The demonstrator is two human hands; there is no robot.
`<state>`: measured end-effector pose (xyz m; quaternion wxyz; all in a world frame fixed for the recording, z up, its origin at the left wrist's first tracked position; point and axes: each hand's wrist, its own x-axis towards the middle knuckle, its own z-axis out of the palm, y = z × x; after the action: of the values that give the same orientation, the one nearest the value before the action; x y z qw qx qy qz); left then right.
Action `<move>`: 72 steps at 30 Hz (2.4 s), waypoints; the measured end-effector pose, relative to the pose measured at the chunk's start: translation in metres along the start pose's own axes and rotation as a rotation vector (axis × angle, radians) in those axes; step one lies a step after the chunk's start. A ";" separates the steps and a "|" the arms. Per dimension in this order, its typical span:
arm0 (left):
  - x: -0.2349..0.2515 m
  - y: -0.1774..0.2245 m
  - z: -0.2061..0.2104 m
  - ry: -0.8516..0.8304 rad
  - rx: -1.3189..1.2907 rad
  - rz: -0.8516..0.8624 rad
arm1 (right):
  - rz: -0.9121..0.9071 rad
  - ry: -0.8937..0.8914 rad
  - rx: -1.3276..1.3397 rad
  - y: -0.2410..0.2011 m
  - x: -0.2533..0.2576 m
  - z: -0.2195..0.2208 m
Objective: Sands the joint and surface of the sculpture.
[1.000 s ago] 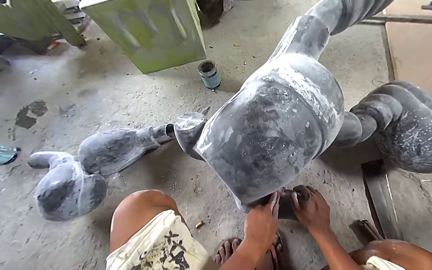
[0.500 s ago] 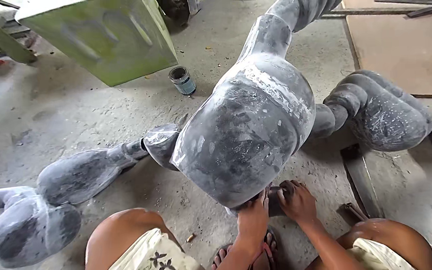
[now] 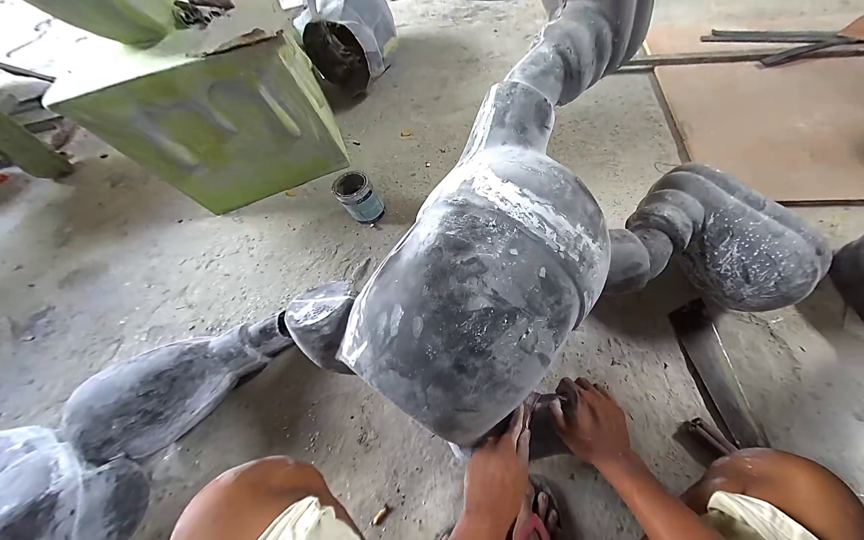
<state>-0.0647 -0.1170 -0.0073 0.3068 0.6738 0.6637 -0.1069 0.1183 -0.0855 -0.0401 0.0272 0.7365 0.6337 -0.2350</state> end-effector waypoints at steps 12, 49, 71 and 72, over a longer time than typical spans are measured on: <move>0.011 0.019 0.005 0.030 0.003 -0.044 | -0.092 -0.234 0.029 0.007 0.012 -0.011; 0.001 0.006 0.001 -0.084 0.145 -0.017 | -0.374 0.686 0.148 -0.090 -0.024 -0.076; -0.009 0.000 -0.004 -0.097 -0.044 -0.048 | 0.164 0.023 0.280 0.010 -0.001 0.006; -0.006 -0.001 -0.001 -0.081 -0.047 -0.034 | 0.169 0.051 0.276 0.011 -0.002 0.008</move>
<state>-0.0666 -0.1220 -0.0037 0.3474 0.6499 0.6646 -0.1236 0.1265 -0.0920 -0.0491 -0.0708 0.7896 0.5318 -0.2978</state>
